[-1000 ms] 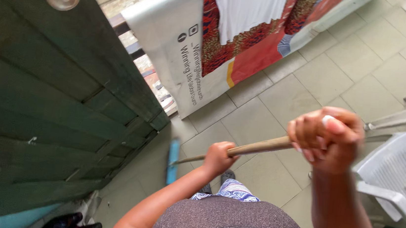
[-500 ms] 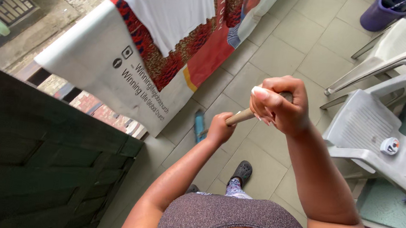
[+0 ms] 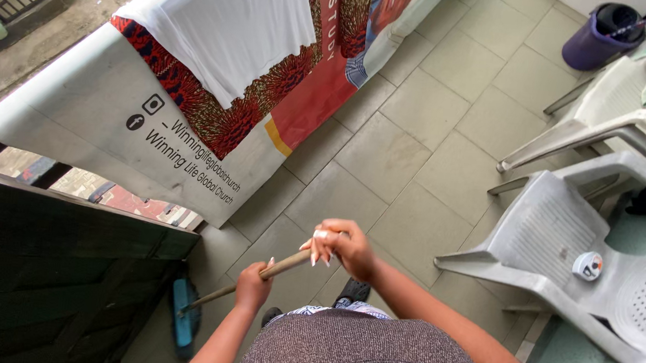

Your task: The person sweeps the tiled floor of a porch or balcony area using a broom and then begins mopping with a sponge mop and bucket.

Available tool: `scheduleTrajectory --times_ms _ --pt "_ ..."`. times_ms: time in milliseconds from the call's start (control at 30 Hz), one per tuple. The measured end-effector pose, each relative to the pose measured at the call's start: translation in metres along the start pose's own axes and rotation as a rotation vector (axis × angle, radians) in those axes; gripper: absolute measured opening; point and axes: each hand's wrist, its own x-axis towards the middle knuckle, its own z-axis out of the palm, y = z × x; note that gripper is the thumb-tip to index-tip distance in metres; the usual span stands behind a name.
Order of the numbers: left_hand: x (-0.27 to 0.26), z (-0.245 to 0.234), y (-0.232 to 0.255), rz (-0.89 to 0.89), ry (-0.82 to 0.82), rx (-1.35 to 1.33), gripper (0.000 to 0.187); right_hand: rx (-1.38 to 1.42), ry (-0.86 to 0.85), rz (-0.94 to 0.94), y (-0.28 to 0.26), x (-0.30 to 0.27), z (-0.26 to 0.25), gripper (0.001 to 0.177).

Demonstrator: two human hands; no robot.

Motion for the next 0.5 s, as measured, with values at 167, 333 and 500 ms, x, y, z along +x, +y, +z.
scheduleTrajectory --times_ms 167,333,500 --pt "0.019 0.028 0.049 0.035 0.042 -0.008 0.045 0.028 0.079 0.013 -0.033 -0.01 -0.047 0.025" --pt "0.062 0.056 0.197 0.29 0.176 -0.182 0.046 -0.034 0.172 -0.216 -0.15 -0.033 -0.094 0.037" --pt "0.1 0.098 0.329 0.431 0.12 -0.443 0.049 -0.118 0.157 -0.543 -0.243 -0.061 -0.089 0.038"
